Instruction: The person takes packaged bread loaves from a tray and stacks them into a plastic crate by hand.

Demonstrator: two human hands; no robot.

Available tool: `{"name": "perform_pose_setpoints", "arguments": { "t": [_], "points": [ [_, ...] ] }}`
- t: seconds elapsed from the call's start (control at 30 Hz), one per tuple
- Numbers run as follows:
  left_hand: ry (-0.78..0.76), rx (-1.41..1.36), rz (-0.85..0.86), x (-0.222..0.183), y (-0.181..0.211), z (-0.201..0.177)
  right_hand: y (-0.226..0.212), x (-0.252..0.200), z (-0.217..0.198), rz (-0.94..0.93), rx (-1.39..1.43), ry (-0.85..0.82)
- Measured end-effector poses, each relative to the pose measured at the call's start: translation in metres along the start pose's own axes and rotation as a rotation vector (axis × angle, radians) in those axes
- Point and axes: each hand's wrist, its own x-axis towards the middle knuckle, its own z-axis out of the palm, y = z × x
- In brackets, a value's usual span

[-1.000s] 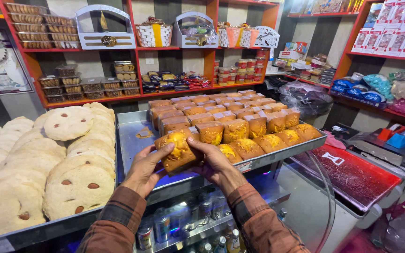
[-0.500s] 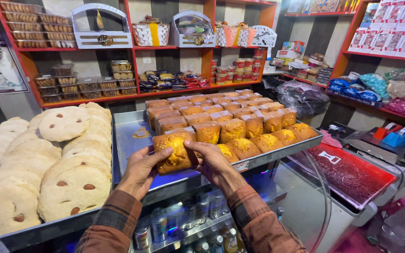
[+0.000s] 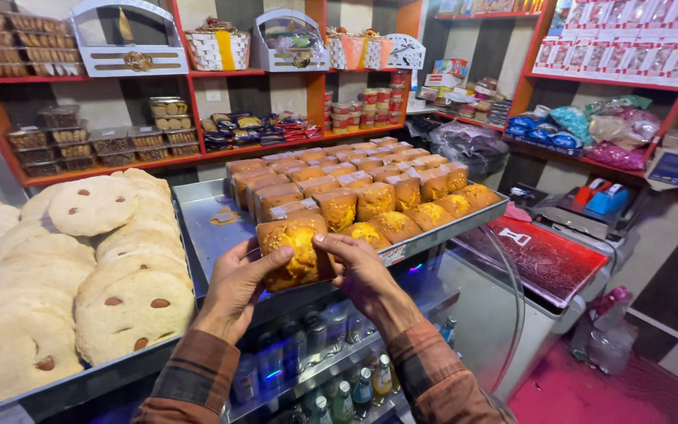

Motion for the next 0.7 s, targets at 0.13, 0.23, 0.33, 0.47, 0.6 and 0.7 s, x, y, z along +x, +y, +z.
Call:
{"name": "perform_pose_setpoints", "arguments": {
  "t": [0.13, 0.23, 0.33, 0.47, 0.6, 0.7],
  "points": [
    [-0.041, -0.018, 0.003, -0.015, -0.004, -0.014, 0.016, -0.020, 0.003, -0.026, 0.005, 0.031],
    [-0.066, -0.009, -0.005, -0.033, -0.001, -0.028, 0.024, -0.044, 0.011, -0.052, 0.017, 0.064],
    [-0.095, 0.005, -0.025, -0.059, 0.010, -0.037, 0.034, -0.073, 0.019, -0.070, 0.034, 0.110],
    [-0.082, -0.016, -0.125, -0.103, 0.019, -0.046, 0.050, -0.122, 0.027, -0.089, 0.155, 0.149],
    [-0.113, 0.004, -0.154, -0.137, 0.004, -0.061, 0.071, -0.170, 0.029, -0.134, 0.188, 0.207],
    [-0.111, -0.018, -0.232, -0.166, -0.002, -0.064, 0.073, -0.214, 0.038, -0.141, 0.182, 0.273]
  ]
}}
